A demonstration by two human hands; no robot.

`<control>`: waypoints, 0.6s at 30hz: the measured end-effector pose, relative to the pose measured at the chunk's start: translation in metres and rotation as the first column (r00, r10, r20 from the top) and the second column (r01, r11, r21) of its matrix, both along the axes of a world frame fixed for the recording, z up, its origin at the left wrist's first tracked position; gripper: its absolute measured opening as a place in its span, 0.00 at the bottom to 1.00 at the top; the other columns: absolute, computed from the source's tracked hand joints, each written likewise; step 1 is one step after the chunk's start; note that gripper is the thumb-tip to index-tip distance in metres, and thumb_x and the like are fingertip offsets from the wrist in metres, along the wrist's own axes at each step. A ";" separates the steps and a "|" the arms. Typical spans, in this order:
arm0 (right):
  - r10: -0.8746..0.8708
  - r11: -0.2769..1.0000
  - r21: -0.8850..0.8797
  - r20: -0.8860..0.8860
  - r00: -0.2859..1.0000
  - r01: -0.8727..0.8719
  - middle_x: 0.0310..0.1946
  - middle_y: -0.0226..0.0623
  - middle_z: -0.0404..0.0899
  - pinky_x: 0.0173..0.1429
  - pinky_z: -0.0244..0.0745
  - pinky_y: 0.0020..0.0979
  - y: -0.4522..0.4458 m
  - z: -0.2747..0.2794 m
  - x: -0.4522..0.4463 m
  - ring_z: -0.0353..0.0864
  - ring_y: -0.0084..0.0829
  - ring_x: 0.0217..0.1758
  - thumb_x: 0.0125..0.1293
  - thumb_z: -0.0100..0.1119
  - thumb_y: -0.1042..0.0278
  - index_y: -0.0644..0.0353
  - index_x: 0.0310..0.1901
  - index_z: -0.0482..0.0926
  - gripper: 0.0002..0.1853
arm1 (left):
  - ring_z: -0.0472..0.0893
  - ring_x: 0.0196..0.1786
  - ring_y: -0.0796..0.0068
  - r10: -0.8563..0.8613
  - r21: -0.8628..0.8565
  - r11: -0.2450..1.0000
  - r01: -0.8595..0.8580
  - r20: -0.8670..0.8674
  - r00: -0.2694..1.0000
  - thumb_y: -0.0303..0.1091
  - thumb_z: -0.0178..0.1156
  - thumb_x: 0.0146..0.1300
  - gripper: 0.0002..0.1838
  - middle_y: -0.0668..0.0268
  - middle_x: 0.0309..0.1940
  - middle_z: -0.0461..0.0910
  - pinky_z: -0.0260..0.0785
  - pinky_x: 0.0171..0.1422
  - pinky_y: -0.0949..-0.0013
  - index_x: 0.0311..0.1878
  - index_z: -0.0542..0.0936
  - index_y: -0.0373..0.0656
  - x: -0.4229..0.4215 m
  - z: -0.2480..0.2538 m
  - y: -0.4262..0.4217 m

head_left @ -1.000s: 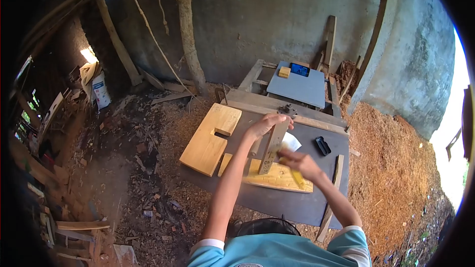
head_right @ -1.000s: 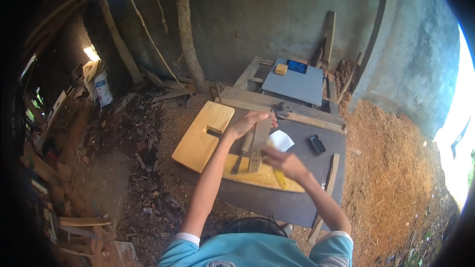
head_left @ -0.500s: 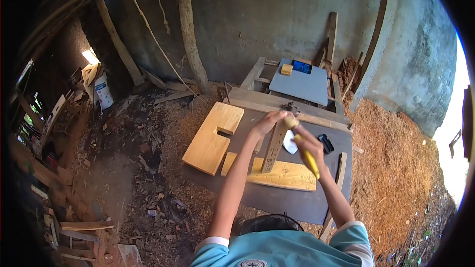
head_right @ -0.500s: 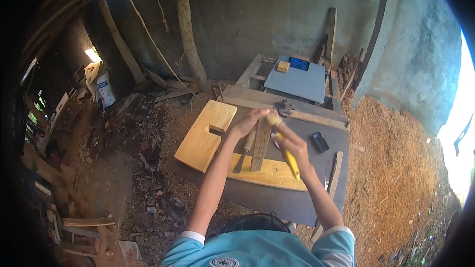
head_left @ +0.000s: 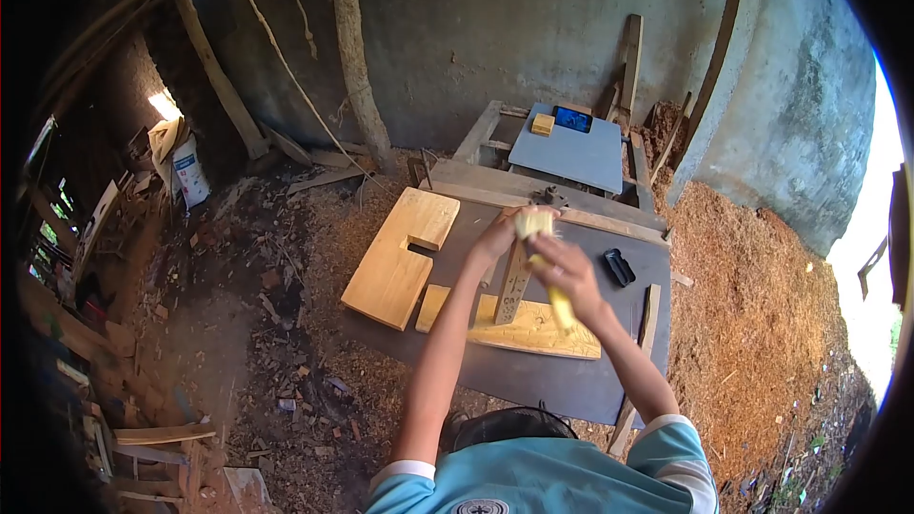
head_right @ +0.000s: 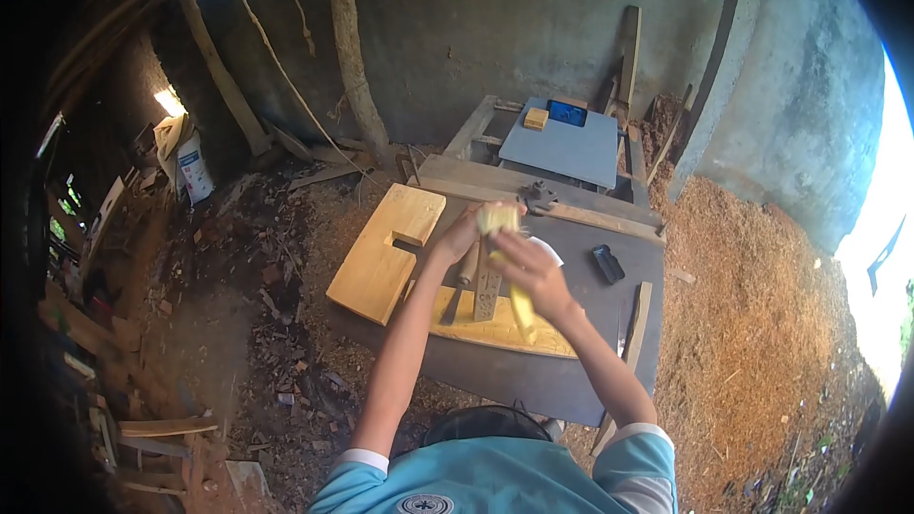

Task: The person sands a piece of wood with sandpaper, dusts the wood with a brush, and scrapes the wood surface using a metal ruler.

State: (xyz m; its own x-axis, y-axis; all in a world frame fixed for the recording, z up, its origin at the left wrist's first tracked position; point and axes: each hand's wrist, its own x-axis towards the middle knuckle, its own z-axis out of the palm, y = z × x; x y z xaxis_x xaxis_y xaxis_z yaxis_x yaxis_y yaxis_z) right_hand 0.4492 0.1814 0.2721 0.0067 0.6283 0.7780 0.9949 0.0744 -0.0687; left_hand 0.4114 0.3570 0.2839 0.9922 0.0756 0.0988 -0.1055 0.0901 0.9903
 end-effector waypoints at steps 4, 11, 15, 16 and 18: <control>0.191 0.851 -0.462 -0.172 0.967 -0.250 0.53 0.35 0.74 0.57 0.68 0.36 -0.005 -0.133 -0.028 0.74 0.35 0.54 0.52 0.54 0.72 0.55 0.40 0.80 0.12 | 0.77 0.44 0.73 0.004 -0.012 1.000 -0.003 0.090 0.996 0.49 0.45 0.62 0.24 0.63 0.46 0.77 0.69 0.50 0.69 0.48 0.77 0.39 -0.006 0.004 -0.007; -0.023 0.981 -0.194 -0.065 0.998 0.010 0.52 0.36 0.74 0.53 0.69 0.37 0.001 -0.035 -0.018 0.73 0.35 0.55 0.52 0.51 0.73 0.54 0.37 0.79 0.10 | 0.76 0.40 0.76 0.028 -0.092 0.996 -0.021 0.084 0.996 0.50 0.40 0.65 0.23 0.65 0.37 0.78 0.69 0.46 0.73 0.42 0.76 0.41 -0.007 -0.005 -0.003; -0.148 0.988 0.067 0.099 0.984 0.141 0.56 0.41 0.70 0.60 0.65 0.40 0.002 0.039 -0.010 0.67 0.38 0.62 0.50 0.53 0.72 0.56 0.38 0.79 0.12 | 0.75 0.40 0.79 0.249 0.013 0.968 -0.251 0.108 0.963 0.50 0.39 0.66 0.23 0.67 0.37 0.78 0.67 0.45 0.77 0.46 0.75 0.41 -0.013 0.002 -0.014; -0.125 0.990 0.072 0.077 0.989 0.120 0.56 0.41 0.70 0.61 0.64 0.40 0.003 0.042 -0.008 0.66 0.39 0.62 0.50 0.54 0.72 0.57 0.37 0.79 0.11 | 0.75 0.40 0.79 0.261 0.026 0.964 -0.264 0.080 0.962 0.50 0.39 0.66 0.24 0.66 0.37 0.78 0.67 0.45 0.76 0.46 0.76 0.41 -0.013 0.003 -0.013; -0.114 0.993 0.004 0.145 0.983 0.115 0.56 0.41 0.70 0.62 0.64 0.39 0.008 0.009 -0.006 0.66 0.39 0.62 0.49 0.56 0.72 0.58 0.36 0.78 0.11 | 0.76 0.39 0.79 0.127 -0.011 0.992 -0.126 0.113 0.986 0.50 0.39 0.66 0.24 0.66 0.35 0.79 0.68 0.44 0.75 0.45 0.76 0.41 -0.011 -0.001 -0.007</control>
